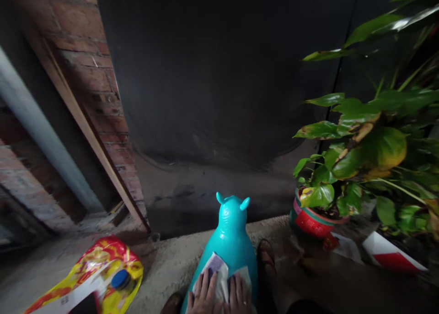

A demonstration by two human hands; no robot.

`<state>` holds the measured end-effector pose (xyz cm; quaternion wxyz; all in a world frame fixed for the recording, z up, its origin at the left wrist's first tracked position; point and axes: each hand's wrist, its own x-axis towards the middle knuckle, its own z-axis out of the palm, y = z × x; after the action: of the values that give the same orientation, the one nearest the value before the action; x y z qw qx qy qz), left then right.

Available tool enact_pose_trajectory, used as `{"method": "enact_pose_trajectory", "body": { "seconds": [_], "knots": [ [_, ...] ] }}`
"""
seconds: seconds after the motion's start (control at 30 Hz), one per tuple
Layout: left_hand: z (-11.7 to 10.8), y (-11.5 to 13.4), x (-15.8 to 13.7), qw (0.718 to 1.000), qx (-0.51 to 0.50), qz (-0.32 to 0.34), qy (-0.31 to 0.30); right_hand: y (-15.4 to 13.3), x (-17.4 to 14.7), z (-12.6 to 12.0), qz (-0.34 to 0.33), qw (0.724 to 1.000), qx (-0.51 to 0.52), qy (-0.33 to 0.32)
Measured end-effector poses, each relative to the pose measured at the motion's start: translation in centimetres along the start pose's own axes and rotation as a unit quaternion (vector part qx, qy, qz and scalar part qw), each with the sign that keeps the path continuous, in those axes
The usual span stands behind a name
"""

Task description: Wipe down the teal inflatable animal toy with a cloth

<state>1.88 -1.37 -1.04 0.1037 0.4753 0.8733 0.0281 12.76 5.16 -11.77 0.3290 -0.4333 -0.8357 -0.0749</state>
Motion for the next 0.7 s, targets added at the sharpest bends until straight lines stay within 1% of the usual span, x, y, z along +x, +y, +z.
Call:
{"method": "enact_pose_trajectory", "body": {
  "seconds": [0.07,0.13,0.23,0.3,0.33,0.4,0.53,0.63,0.7],
  "knots": [
    [-0.5,0.1,1.0,0.999,-0.006,-0.021,-0.025,0.4,2.4,0.1,-0.083,0.996,0.013,-0.018],
    [-0.9,0.0,2.4,0.996,-0.025,-0.056,-0.064,0.3,5.5,-0.2,-0.14,0.988,0.036,-0.062],
    [-0.7,-0.6,4.9,0.985,-0.08,-0.104,-0.109,-0.9,10.5,-1.1,-0.144,0.969,0.08,-0.185],
    [0.1,-1.4,6.8,0.979,-0.105,-0.118,-0.13,-2.1,13.5,-1.6,-0.147,0.943,0.13,-0.269],
    [0.6,-1.9,7.6,0.977,-0.108,-0.12,-0.14,-2.8,14.8,-1.6,-0.146,0.929,0.151,-0.305],
    [1.8,-2.8,9.2,0.975,-0.104,-0.119,-0.155,-3.9,16.9,-1.4,-0.145,0.909,0.172,-0.351],
    [3.8,-4.2,11.4,0.977,-0.099,-0.109,-0.151,-5.3,19.3,-0.4,-0.174,0.892,0.162,-0.384],
    [4.7,-4.8,12.1,0.98,-0.106,-0.097,-0.137,-5.8,19.8,0.0,-0.177,0.887,0.153,-0.398],
    [5.1,-5.0,12.1,0.981,-0.119,-0.092,-0.12,-5.8,19.5,-0.1,-0.18,0.89,0.145,-0.393]
  ]
}}
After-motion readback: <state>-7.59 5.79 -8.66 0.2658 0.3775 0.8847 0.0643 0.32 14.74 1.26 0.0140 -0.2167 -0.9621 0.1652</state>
